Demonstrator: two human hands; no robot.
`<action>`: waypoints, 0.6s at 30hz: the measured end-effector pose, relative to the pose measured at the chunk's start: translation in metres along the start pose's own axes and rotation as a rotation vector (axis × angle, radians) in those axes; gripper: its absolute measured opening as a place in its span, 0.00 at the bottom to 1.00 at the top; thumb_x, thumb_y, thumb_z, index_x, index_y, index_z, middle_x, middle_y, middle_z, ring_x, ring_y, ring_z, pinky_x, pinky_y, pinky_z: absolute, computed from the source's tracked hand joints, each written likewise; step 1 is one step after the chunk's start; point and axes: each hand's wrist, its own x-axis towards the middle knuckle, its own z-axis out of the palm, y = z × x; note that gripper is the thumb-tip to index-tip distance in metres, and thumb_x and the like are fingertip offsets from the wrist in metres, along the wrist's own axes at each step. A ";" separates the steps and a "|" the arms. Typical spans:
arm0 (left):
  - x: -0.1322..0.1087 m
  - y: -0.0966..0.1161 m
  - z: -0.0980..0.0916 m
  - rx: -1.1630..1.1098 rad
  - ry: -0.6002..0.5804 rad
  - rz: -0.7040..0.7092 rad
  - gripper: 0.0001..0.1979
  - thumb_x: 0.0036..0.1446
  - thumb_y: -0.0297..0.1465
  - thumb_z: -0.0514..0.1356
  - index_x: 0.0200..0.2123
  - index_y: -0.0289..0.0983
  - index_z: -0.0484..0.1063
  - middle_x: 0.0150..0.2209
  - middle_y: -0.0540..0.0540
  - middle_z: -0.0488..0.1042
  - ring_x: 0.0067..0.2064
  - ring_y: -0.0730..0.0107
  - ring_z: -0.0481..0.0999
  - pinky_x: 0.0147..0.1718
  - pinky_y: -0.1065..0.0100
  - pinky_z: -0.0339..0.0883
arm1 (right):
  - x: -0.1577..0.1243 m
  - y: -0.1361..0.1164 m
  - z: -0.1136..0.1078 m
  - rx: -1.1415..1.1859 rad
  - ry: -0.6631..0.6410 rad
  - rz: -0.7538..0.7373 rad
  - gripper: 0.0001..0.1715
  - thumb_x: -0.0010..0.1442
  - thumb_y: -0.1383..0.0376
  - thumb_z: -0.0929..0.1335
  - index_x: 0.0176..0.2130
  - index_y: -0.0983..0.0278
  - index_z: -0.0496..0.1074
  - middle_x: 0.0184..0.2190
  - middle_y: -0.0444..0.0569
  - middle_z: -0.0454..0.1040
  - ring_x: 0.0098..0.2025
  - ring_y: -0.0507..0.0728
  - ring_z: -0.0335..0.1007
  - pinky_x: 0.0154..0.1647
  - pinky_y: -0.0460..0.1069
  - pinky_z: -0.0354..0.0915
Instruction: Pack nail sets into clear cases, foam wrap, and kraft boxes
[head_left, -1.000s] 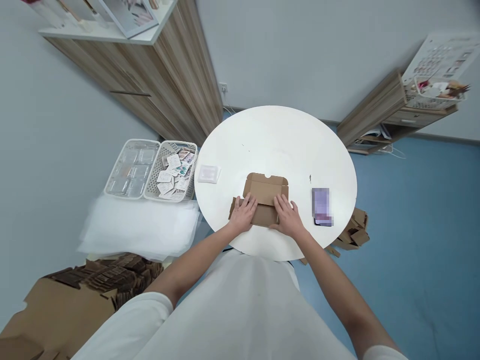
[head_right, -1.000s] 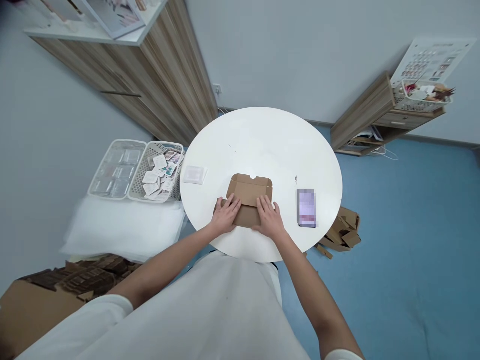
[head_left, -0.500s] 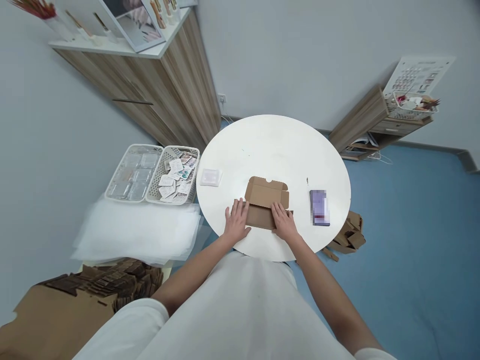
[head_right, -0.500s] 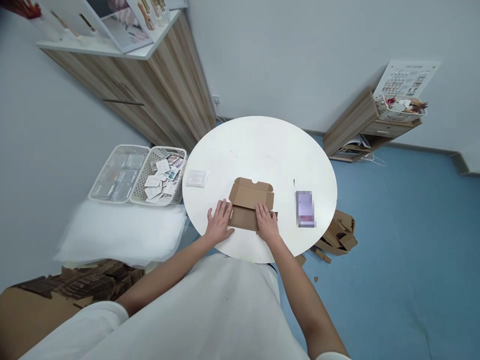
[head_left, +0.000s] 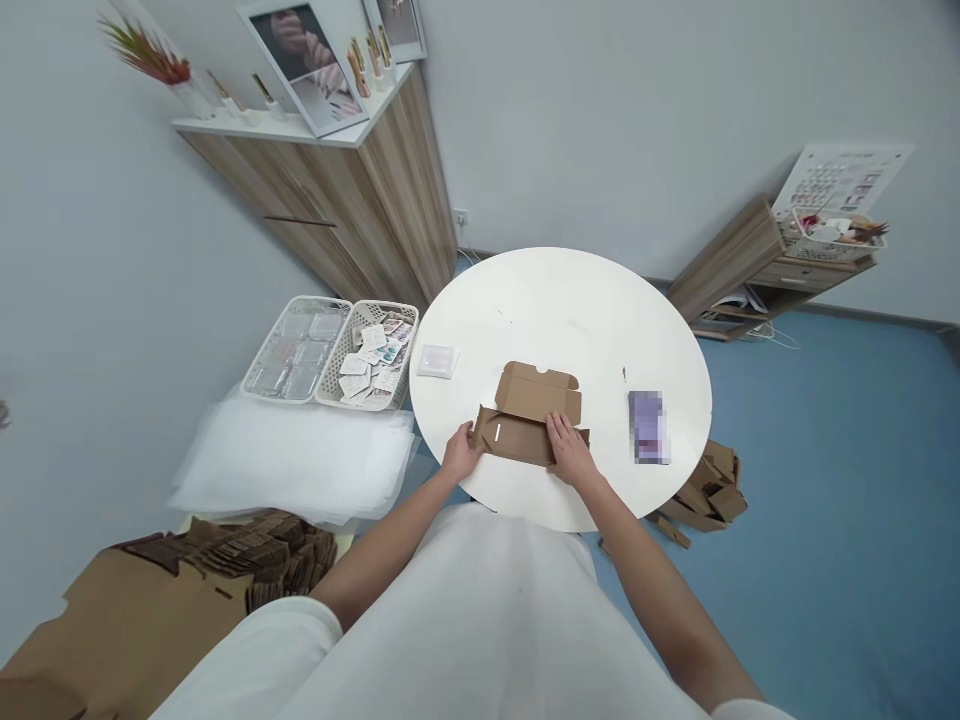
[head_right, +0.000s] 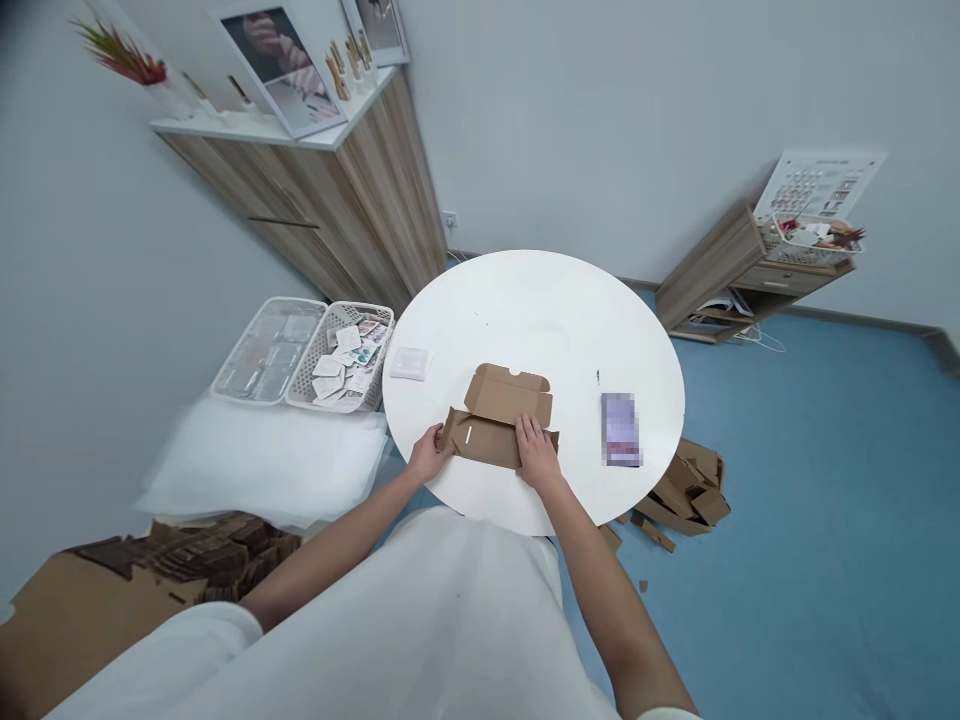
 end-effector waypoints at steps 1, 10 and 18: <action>0.000 0.001 -0.001 0.002 0.004 0.002 0.28 0.47 0.29 0.60 0.53 0.33 0.58 0.43 0.41 0.71 0.43 0.65 0.71 0.40 0.68 0.63 | 0.000 -0.001 0.001 -0.001 0.000 0.000 0.60 0.42 0.68 0.70 0.62 0.69 0.31 0.64 0.54 0.33 0.64 0.62 0.25 0.60 0.55 0.43; 0.003 0.001 -0.002 0.007 -0.013 0.029 0.15 0.48 0.29 0.59 0.41 0.33 0.67 0.39 0.42 0.72 0.40 0.65 0.71 0.36 0.69 0.62 | 0.003 -0.007 0.010 0.024 0.030 -0.010 0.57 0.44 0.70 0.67 0.62 0.70 0.30 0.64 0.54 0.32 0.64 0.63 0.23 0.60 0.55 0.43; 0.001 0.006 -0.006 0.001 -0.009 0.010 0.12 0.48 0.29 0.58 0.38 0.33 0.66 0.32 0.45 0.71 0.35 0.68 0.71 0.31 0.70 0.62 | 0.004 -0.010 0.010 0.027 0.019 -0.004 0.57 0.43 0.71 0.67 0.62 0.70 0.30 0.64 0.54 0.31 0.64 0.61 0.22 0.61 0.54 0.42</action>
